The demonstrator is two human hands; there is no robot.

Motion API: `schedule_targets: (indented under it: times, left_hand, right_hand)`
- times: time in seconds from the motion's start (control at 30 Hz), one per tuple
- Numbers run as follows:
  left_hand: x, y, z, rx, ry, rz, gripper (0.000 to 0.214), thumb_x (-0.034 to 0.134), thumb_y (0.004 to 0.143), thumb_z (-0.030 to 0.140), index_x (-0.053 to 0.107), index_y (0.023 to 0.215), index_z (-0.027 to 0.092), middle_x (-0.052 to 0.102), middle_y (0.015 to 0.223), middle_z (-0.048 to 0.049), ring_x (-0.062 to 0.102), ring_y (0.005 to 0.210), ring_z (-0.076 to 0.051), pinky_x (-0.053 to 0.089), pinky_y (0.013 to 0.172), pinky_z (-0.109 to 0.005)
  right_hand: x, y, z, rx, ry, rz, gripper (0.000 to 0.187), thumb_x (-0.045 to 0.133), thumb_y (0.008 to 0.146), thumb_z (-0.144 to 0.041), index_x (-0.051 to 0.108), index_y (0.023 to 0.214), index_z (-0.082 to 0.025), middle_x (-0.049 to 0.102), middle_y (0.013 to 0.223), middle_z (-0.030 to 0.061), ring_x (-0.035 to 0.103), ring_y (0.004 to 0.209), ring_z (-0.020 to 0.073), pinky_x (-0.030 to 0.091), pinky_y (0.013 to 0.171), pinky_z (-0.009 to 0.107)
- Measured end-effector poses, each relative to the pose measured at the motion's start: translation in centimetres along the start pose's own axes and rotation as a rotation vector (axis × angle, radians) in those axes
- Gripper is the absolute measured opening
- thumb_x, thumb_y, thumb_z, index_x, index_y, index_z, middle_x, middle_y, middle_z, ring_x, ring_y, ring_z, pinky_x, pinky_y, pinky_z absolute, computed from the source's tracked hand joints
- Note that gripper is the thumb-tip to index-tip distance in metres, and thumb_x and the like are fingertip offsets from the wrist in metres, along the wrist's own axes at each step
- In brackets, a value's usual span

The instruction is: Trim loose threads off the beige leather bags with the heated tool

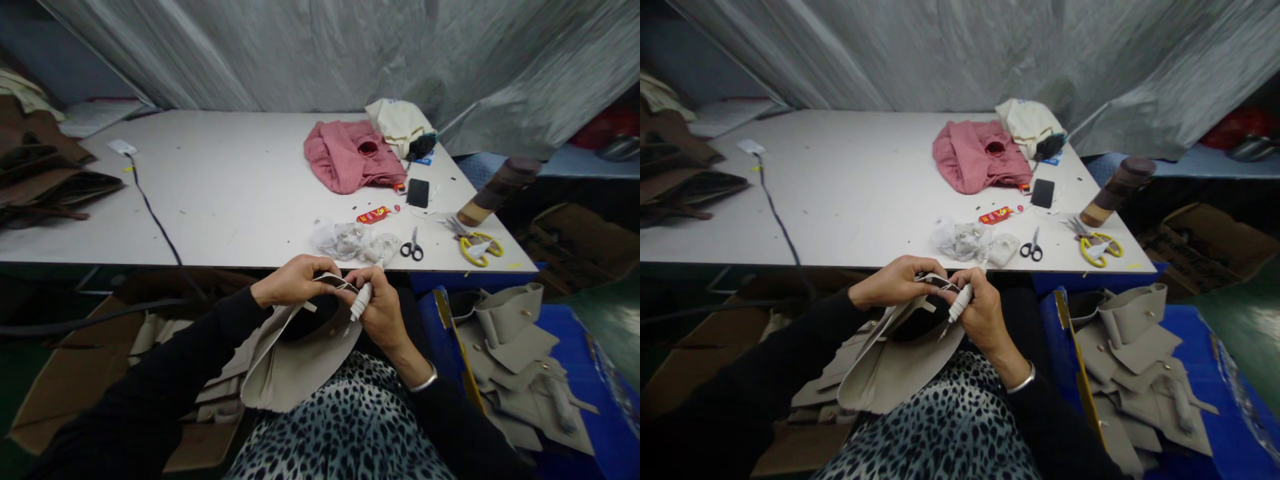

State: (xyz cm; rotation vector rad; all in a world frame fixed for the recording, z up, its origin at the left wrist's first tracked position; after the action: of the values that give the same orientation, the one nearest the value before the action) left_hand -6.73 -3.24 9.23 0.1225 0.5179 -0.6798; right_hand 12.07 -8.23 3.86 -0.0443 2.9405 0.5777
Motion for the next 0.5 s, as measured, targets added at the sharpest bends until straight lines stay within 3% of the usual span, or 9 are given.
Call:
schedule_targets:
  times: [0.23, 0.4, 0.5]
  left_hand:
    - [0.2, 0.1, -0.3, 0.003, 0.028, 0.09, 0.008, 0.064, 0.086, 0.023, 0.07, 0.088, 0.017, 0.069, 0.082, -0.0011, 0.064, 0.082, -0.017, 0.047, 0.08, -0.03]
    - [0.0, 0.3, -1.0, -0.015, -0.15, -0.02, 0.023, 0.076, 0.08, 0.031, 0.068, 0.095, 0.017, 0.068, 0.088, -0.0009, 0.062, 0.083, -0.018, 0.048, 0.077, -0.029]
    - [0.1, 0.4, -1.1, -0.039, -0.101, 0.01, 0.023, 0.078, 0.077, 0.029, 0.067, 0.094, 0.017, 0.067, 0.086, 0.0001, 0.06, 0.082, -0.017, 0.047, 0.076, -0.029]
  right_hand:
    - [0.3, -0.3, 0.1, 0.026, 0.029, 0.003, 0.019, 0.074, 0.092, -0.028, 0.055, 0.094, -0.024, 0.073, 0.099, 0.0023, 0.068, 0.086, 0.0182, 0.053, 0.077, 0.029]
    - [0.4, -0.4, -0.1, 0.019, -0.021, 0.049, 0.015, 0.072, 0.093, -0.028, 0.058, 0.094, -0.024, 0.074, 0.098, 0.0024, 0.069, 0.084, 0.018, 0.052, 0.074, 0.028]
    - [0.6, -0.5, 0.0, 0.016, -0.011, 0.043, 0.013, 0.073, 0.093, -0.027, 0.06, 0.095, -0.023, 0.073, 0.098, 0.002, 0.068, 0.082, 0.0165, 0.052, 0.071, 0.027]
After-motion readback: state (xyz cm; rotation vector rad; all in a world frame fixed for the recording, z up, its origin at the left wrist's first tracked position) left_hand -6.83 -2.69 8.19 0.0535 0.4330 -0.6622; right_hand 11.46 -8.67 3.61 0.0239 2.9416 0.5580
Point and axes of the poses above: each hand's wrist, its own y-axis towards the middle knuckle, its own x-axis out of the palm, z = x × y, the point moved 2 cm from there along y, towards the middle knuckle
